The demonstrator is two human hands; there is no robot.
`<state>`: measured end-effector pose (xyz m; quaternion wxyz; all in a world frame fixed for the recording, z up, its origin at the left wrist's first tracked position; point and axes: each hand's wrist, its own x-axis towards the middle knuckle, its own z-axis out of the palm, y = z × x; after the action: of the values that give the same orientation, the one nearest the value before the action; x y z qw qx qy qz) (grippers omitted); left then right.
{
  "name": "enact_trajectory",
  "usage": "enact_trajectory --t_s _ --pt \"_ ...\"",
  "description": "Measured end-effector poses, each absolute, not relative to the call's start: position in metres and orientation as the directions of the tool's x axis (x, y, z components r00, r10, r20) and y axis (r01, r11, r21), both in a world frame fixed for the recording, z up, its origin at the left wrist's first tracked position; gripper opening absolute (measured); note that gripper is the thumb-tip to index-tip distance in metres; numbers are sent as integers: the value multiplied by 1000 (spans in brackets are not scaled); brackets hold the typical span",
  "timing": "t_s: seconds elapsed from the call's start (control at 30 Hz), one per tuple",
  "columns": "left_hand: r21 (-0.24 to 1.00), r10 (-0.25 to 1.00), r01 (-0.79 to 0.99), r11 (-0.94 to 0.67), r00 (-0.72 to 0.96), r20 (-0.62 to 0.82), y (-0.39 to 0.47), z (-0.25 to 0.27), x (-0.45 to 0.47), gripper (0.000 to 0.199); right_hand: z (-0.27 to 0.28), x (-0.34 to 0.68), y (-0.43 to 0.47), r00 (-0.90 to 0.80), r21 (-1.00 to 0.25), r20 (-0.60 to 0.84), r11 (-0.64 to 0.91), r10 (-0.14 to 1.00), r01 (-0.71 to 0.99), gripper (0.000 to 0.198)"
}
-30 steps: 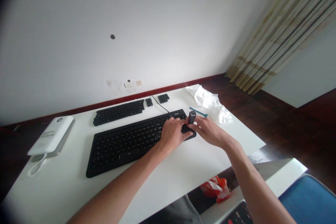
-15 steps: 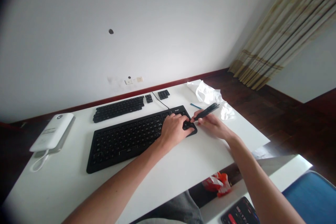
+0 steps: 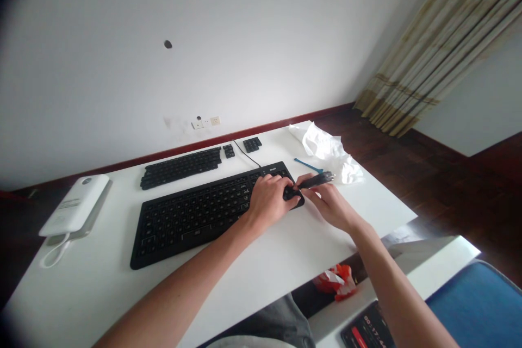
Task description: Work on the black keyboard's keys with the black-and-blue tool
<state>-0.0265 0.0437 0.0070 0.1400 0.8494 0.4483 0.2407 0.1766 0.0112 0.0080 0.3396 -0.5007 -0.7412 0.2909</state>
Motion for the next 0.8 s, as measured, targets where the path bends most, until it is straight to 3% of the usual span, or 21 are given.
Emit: enact_trajectory --t_s 0.17,0.4,0.5,0.6,0.8 --pt "453 830 695 -558 466 307 45 4 -25 26 -8 199 23 -285 -939 130 210 950 273 28" --pt "449 821 688 -570 472 321 44 5 -26 25 1 199 33 -306 -953 89 171 948 251 31" --pt "457 817 677 -576 487 309 44 5 -27 26 15 186 29 -281 -878 121 235 952 418 31" --pt "450 821 687 -571 494 287 44 7 -27 27 29 168 20 -280 -692 174 319 944 648 29" --pt "421 831 717 -556 491 260 44 8 -26 28 41 144 15 -285 -510 208 352 936 785 24"
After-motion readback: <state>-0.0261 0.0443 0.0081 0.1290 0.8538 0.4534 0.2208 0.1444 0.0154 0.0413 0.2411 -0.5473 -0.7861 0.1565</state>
